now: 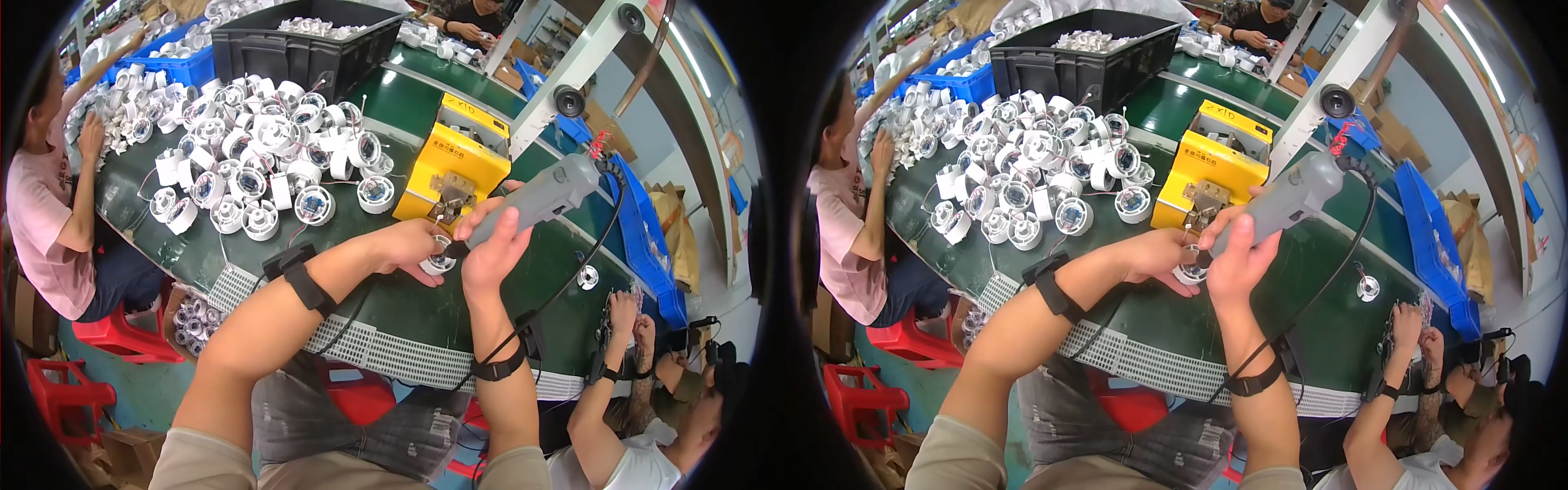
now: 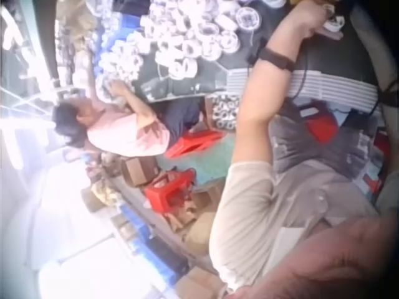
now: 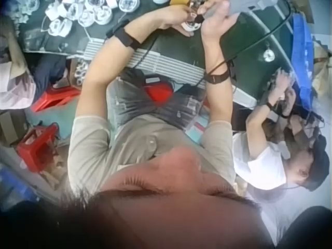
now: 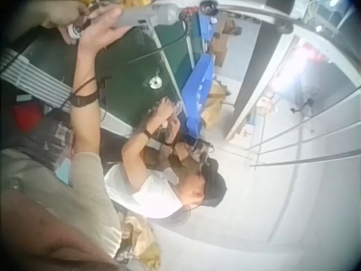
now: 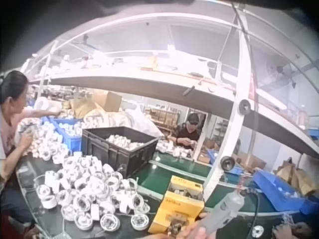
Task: The person picks up a white plastic housing and a circuit board with wires, threads the wires through the housing, and places the assembly into a yellow machine. They then apply a handheld tool to the unit before setting the completed component onto the workbench.
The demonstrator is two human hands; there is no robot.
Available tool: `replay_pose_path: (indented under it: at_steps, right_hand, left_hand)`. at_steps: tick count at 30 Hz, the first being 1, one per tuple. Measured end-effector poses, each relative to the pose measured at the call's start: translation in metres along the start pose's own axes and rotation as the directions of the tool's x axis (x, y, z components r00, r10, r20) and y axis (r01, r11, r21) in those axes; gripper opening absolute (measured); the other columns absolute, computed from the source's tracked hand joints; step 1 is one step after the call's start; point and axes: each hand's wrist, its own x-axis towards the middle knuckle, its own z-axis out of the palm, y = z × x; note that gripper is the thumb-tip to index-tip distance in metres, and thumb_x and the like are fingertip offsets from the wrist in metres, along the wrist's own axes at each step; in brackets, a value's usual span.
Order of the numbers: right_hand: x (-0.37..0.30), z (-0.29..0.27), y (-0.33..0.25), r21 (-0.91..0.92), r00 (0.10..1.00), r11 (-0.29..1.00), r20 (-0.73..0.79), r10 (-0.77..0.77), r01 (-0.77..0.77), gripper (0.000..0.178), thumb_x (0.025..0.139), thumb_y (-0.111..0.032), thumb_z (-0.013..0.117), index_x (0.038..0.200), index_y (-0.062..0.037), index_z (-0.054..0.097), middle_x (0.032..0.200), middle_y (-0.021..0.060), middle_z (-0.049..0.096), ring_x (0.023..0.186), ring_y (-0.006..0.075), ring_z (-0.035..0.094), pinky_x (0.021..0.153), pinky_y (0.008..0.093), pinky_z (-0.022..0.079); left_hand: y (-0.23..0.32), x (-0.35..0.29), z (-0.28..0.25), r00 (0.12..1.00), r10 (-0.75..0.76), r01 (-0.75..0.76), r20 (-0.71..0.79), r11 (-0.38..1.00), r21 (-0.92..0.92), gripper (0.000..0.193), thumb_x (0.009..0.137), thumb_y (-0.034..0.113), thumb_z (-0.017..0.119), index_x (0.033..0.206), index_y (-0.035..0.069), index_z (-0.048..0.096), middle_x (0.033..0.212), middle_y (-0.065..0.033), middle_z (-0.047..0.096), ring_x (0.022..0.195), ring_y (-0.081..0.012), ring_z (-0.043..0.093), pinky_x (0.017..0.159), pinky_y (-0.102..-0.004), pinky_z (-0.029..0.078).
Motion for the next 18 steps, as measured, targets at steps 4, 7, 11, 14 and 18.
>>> replay_pose_path:
  at_steps: [4,7,11,14,18]
  right_hand:
    - [-0.001,0.0,0.001,-0.05,1.0,0.999,-0.001,-0.019,0.019,0.047,0.099,-0.039,0.044,0.125,-0.0004,0.034,0.073,0.0072,0.05,0.054,0.0137,0.05,0.05,0.0284,0.046]
    - [-0.004,-0.01,0.004,-0.013,1.0,1.0,0.012,-0.011,0.011,0.053,0.098,-0.043,0.046,0.127,-0.0003,0.034,0.076,0.0075,0.051,0.057,0.014,0.053,0.052,0.0282,0.048]
    - [-0.009,-0.011,0.008,0.165,1.0,0.986,0.021,0.014,-0.018,0.058,0.097,-0.049,0.045,0.13,-0.0028,0.033,0.083,0.0096,0.054,0.069,0.018,0.057,0.064,0.0318,0.049]
    - [0.013,-0.039,-0.005,0.015,0.997,0.999,-0.075,-0.032,0.033,0.046,0.1,-0.042,0.042,0.123,-0.0024,0.043,0.086,0.009,0.055,0.08,0.0182,0.057,0.074,0.0309,0.048]
    - [0.038,-0.155,-0.001,-0.557,0.842,0.813,-0.51,-0.174,-0.17,0.032,0.087,-0.02,0.068,0.109,-0.0003,0.055,0.095,0.0069,0.057,0.09,0.0163,0.055,0.083,0.0295,0.046]
  left_hand:
    - [-0.001,0.003,0.0,1.0,0.021,-0.021,0.008,1.0,0.006,0.032,0.096,0.007,0.041,0.126,-0.004,0.046,0.107,-0.0179,0.061,0.086,-0.0281,0.067,0.074,-0.0357,0.061]
    - [0.0,0.006,0.005,0.999,0.05,-0.05,0.018,0.998,0.03,0.032,0.095,0.007,0.043,0.125,-0.004,0.047,0.106,-0.0176,0.061,0.087,-0.0279,0.067,0.073,-0.0357,0.061]
    - [0.006,-0.012,-0.015,0.999,0.036,-0.028,-0.026,0.965,0.261,0.033,0.092,0.013,0.051,0.12,-0.005,0.053,0.104,-0.0162,0.062,0.077,-0.0259,0.067,0.063,-0.0331,0.06]
    - [0.033,-0.045,-0.041,0.989,0.064,0.005,-0.134,0.889,0.458,0.033,0.09,0.02,0.055,0.114,-0.002,0.059,0.092,-0.0114,0.065,0.056,-0.017,0.064,0.049,-0.0248,0.054]
    - [0.053,-0.061,-0.045,0.901,0.318,-0.158,-0.295,0.873,0.461,0.03,0.089,0.02,0.059,0.113,0.003,0.062,0.088,-0.0082,0.065,0.05,-0.0116,0.06,0.043,-0.021,0.046]
